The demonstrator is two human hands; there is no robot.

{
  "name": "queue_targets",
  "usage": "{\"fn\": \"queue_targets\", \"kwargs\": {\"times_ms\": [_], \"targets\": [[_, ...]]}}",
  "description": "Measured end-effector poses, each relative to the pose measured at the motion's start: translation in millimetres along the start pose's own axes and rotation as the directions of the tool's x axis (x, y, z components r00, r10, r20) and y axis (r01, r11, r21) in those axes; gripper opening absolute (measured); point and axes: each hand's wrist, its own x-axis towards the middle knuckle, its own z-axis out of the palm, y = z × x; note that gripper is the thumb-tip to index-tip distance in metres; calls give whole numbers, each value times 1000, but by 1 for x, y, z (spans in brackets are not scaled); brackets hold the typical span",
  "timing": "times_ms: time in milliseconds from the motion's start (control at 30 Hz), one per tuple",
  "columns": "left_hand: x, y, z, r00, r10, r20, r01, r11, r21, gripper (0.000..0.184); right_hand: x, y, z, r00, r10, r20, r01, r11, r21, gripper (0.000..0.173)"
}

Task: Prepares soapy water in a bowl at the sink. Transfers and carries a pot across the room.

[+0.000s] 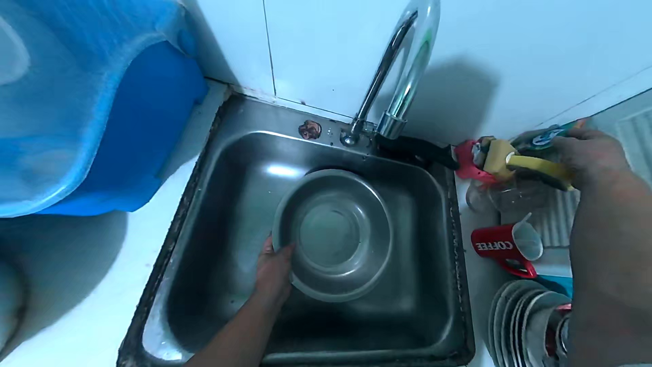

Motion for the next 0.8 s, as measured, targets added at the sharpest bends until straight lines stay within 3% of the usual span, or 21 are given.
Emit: {"fn": "queue_targets", "kwargs": {"times_ms": [300,500,667,733,800], "targets": [[7,-3,-3,1000,-20,7,20,1000,3,53,4,2,4,998,-59,-4,58,994,-93,53],[10,1,-8,999,34,14,-35,997,74,83,-16,-1,-15,993,-106,-55,112,987,117,54],[5,6,-7,998,68,10,-69,990,120,95,-20,-3,-46,922,-376,-93,387,894,227,52],[2,8,-7,988,156,5,-155,974,167,99,-39,-14,-58,870,-486,-77,489,835,253,51],[0,8,-9,940,341,3,-332,914,232,97,-69,-27,-65,809,-587,-43,574,770,277,52]]}}
